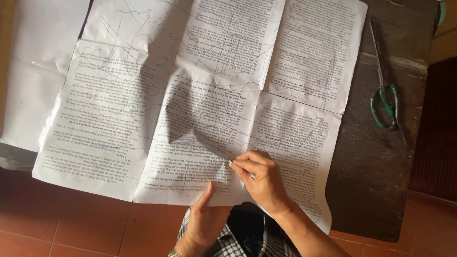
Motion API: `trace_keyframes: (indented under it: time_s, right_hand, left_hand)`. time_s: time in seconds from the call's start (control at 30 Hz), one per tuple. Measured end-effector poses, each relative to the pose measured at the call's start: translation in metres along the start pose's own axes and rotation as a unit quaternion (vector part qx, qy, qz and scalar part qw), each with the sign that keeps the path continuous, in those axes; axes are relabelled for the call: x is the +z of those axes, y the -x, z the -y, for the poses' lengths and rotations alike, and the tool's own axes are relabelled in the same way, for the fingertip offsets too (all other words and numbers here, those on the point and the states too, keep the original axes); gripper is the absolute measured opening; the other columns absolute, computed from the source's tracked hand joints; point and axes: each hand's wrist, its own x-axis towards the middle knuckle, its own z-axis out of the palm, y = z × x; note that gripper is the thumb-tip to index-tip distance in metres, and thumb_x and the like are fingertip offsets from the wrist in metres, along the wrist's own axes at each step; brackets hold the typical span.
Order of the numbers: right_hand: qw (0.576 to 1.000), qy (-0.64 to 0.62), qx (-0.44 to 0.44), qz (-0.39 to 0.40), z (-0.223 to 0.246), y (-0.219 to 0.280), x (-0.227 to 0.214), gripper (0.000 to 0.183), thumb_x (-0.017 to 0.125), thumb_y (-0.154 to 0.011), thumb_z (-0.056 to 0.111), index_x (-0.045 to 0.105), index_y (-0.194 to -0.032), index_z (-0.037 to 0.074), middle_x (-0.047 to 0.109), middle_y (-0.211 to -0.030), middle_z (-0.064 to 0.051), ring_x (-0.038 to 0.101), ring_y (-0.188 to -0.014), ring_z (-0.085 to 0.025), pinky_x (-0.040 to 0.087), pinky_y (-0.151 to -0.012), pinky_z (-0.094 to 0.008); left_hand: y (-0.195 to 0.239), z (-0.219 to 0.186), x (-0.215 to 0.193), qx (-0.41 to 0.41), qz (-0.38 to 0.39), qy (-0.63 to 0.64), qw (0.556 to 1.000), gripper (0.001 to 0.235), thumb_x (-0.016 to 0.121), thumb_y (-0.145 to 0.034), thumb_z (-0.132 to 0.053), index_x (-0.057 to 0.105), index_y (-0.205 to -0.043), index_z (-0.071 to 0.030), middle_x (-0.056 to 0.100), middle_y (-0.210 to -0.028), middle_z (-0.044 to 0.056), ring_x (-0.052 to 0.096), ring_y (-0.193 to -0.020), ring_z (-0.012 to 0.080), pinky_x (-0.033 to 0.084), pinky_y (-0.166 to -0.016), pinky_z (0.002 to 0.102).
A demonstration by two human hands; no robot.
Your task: The person smooths a large printed sheet on a table, folds its edges, and secures the sheet with a red tape dispenser. The person uses both hands to press and align the paper, then applies tape to hold it in place.
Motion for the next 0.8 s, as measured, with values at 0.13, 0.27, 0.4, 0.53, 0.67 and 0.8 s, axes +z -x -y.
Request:
trace_keyframes:
  time_s: [0.13,0.27,0.4,0.53,0.67,0.8]
  right_hand:
    - [0.997,0.057,-0.053,-0.011,0.005,-0.003,0.0,0.005,0.068,-0.085,0.005,0.068,-0.081,0.004,0.065,-0.079,-0.002,0.059,-0.071,-0.02,0.047,-0.069,-0.032]
    - [0.992,0.09,-0.082,-0.021,0.001,0.002,0.008,0.003,0.068,-0.085,0.002,0.067,-0.083,0.002,0.063,-0.081,-0.004,0.058,-0.072,-0.022,0.047,-0.073,-0.034]
    - [0.987,0.112,-0.106,-0.041,0.001,0.004,0.011,0.003,0.068,-0.086,0.003,0.067,-0.084,0.002,0.065,-0.082,-0.006,0.059,-0.073,-0.021,0.047,-0.07,-0.034]
    - [0.984,0.13,-0.098,-0.075,-0.007,0.01,0.02,0.004,0.071,-0.081,0.006,0.07,-0.081,0.009,0.064,-0.079,-0.003,0.063,-0.067,-0.022,0.053,-0.068,-0.036]
    - [0.981,0.128,-0.103,-0.1,-0.005,0.009,0.025,0.005,0.07,-0.08,0.002,0.068,-0.08,0.007,0.065,-0.078,-0.006,0.063,-0.067,-0.025,0.054,-0.067,-0.038]
    - [0.981,0.133,-0.099,-0.099,-0.004,0.007,0.023,0.006,0.07,-0.082,0.003,0.067,-0.078,0.007,0.064,-0.078,-0.006,0.063,-0.067,-0.024,0.054,-0.069,-0.037]
  left_hand:
    - [0.047,-0.032,0.012,-0.138,-0.138,-0.338,0.921,0.059,0.068,-0.074,-0.011,0.064,-0.13,0.006,0.074,-0.118,0.022,0.065,-0.117,0.0295,0.045,-0.103,0.034]
    - [0.034,-0.07,-0.052,0.062,0.043,-0.772,0.631,0.023,0.076,-0.078,-0.034,0.084,-0.095,-0.021,0.082,-0.073,-0.008,0.055,-0.054,0.0025,0.046,-0.053,0.02]
    - [0.002,-0.107,0.003,0.478,0.172,-0.786,0.353,0.023,0.072,-0.081,-0.016,0.066,-0.103,-0.014,0.069,-0.092,0.002,0.063,-0.076,0.0197,0.053,-0.064,0.034]
    - [-0.05,-0.12,0.035,0.47,0.238,-0.821,0.219,0.028,0.08,-0.072,-0.035,0.074,-0.093,-0.017,0.066,-0.1,0.002,0.054,-0.095,0.0242,0.043,-0.074,0.034]
    - [-0.076,-0.131,0.03,0.465,0.275,-0.817,0.201,0.028,0.077,-0.072,-0.046,0.073,-0.086,-0.021,0.065,-0.093,-0.003,0.056,-0.093,0.02,0.043,-0.077,0.033]
    - [-0.08,-0.135,0.032,0.471,0.318,-0.8,0.191,0.023,0.073,-0.078,-0.045,0.069,-0.079,-0.022,0.062,-0.085,-0.003,0.058,-0.085,0.0186,0.044,-0.074,0.032]
